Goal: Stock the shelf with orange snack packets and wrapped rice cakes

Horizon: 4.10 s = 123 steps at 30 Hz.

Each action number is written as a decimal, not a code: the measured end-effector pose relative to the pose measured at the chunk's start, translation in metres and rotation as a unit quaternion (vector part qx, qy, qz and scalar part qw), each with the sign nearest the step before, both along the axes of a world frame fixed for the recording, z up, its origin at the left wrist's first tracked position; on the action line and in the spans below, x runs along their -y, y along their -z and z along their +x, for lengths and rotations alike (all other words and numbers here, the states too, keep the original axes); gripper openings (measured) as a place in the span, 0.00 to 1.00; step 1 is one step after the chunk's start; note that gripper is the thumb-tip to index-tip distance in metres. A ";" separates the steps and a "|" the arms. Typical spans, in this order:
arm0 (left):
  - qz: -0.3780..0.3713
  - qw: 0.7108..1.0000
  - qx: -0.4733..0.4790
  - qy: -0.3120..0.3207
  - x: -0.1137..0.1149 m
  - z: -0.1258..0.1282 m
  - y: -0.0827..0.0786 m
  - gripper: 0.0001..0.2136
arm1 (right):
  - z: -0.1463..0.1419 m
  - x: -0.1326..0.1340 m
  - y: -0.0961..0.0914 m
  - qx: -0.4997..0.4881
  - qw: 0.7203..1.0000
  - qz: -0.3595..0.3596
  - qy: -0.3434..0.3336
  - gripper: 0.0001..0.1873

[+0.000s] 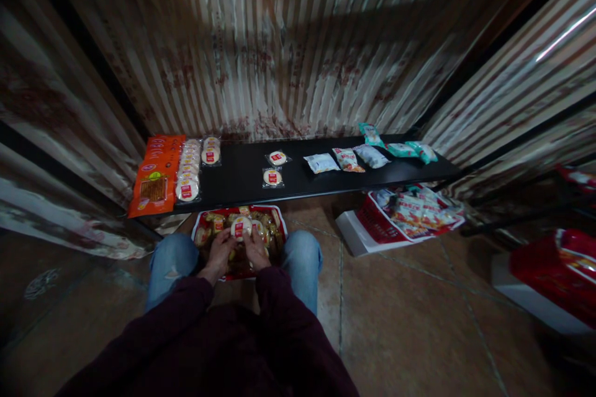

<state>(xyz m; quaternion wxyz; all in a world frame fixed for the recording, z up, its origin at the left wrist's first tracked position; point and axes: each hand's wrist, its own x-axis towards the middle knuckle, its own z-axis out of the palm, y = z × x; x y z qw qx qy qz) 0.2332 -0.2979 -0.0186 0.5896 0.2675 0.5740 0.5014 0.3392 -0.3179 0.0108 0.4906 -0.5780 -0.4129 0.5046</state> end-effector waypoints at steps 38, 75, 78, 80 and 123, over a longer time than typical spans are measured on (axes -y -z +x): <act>0.144 0.983 -0.091 -0.065 -0.071 -0.023 -0.030 0.13 | -0.025 -0.098 -0.012 0.085 0.995 0.058 -0.013 0.26; 0.265 0.867 -0.417 -0.069 -0.180 -0.040 -0.041 0.15 | -0.048 -0.217 -0.007 0.249 0.960 0.126 0.017 0.22; 0.259 0.857 -0.440 -0.068 -0.186 -0.040 -0.040 0.16 | -0.051 -0.227 -0.005 0.261 0.956 0.130 0.018 0.22; 0.249 0.860 -0.442 -0.061 -0.189 -0.039 -0.040 0.18 | -0.052 -0.233 -0.002 0.261 0.956 0.133 0.022 0.22; 0.164 0.928 -0.335 -0.026 -0.231 -0.032 -0.019 0.23 | -0.071 -0.286 0.011 0.433 0.896 0.098 0.001 0.23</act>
